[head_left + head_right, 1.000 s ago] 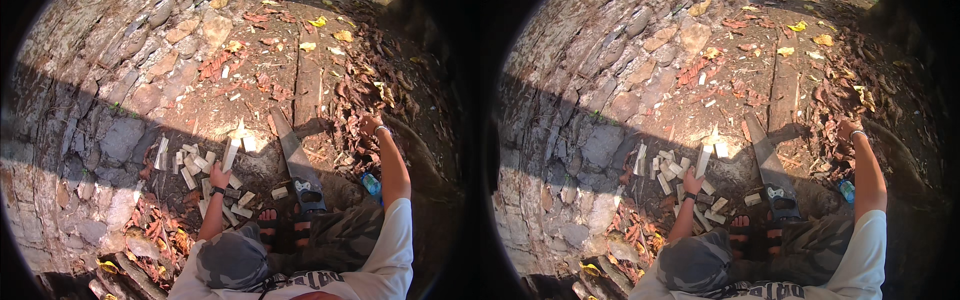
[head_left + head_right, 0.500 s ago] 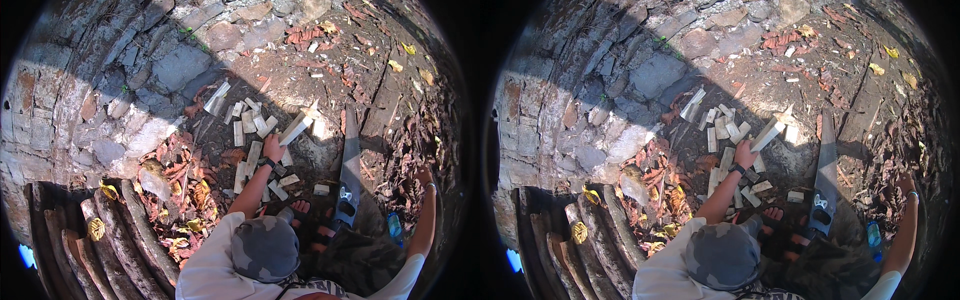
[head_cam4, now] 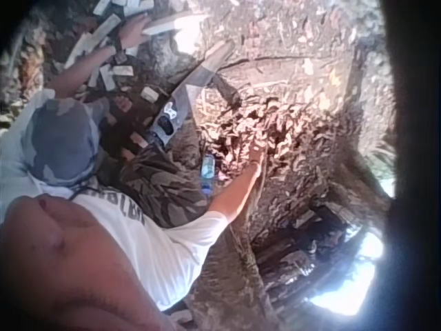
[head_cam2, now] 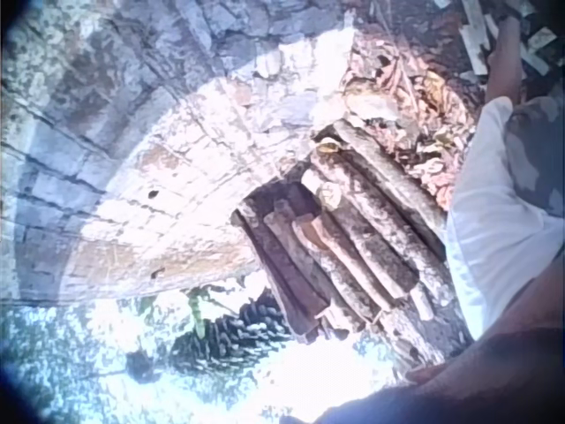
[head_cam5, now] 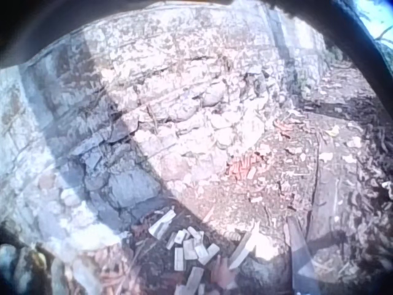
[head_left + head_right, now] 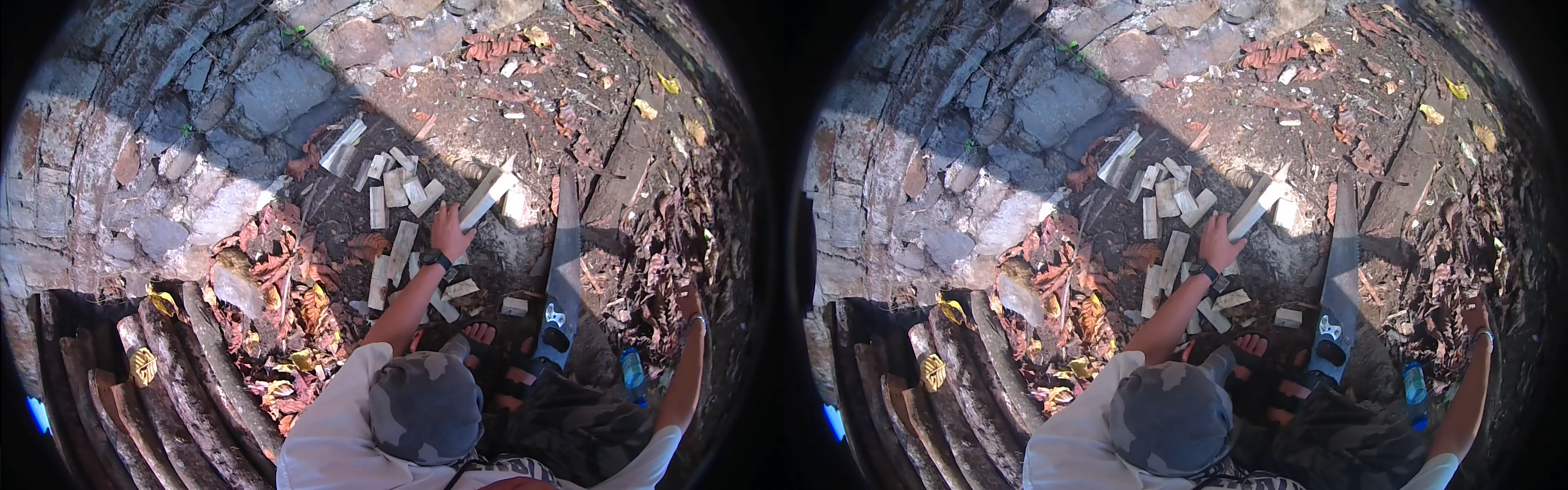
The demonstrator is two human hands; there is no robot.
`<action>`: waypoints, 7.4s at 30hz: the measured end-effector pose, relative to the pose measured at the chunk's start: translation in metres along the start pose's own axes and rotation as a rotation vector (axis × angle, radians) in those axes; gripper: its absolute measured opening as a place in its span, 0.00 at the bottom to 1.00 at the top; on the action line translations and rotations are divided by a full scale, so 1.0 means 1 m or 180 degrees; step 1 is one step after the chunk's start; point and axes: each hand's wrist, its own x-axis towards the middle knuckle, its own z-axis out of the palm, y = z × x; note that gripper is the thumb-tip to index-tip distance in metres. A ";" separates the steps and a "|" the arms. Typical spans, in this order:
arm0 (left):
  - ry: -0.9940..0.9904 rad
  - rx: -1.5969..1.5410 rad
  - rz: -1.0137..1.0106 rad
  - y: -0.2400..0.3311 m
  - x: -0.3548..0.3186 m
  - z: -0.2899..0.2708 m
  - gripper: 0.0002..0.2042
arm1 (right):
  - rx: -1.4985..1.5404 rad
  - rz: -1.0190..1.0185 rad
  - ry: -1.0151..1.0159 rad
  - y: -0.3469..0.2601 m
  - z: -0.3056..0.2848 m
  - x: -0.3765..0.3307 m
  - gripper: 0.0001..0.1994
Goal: The person sits on the ground and uses a hand saw to cut small pieces of light-colored wood into smaller segments. The person holds the wood with one hand and saws with the other, accumulating a pile of cut pieces on the ground.
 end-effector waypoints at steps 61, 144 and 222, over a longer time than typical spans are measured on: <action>-0.0424 0.0787 0.0476 0.003 0.025 -0.018 0.26 | 0.0135 -0.1313 0.0009 -0.165 0.036 -0.114 0.14; -0.0344 0.0196 -0.0310 0.007 0.017 0.027 0.22 | 0.1673 -0.3136 -0.1112 -0.397 0.163 -0.282 0.07; -0.0361 0.0257 0.0327 -0.004 0.023 0.025 0.22 | 0.1635 -0.2919 -0.1148 -0.388 0.183 -0.278 0.09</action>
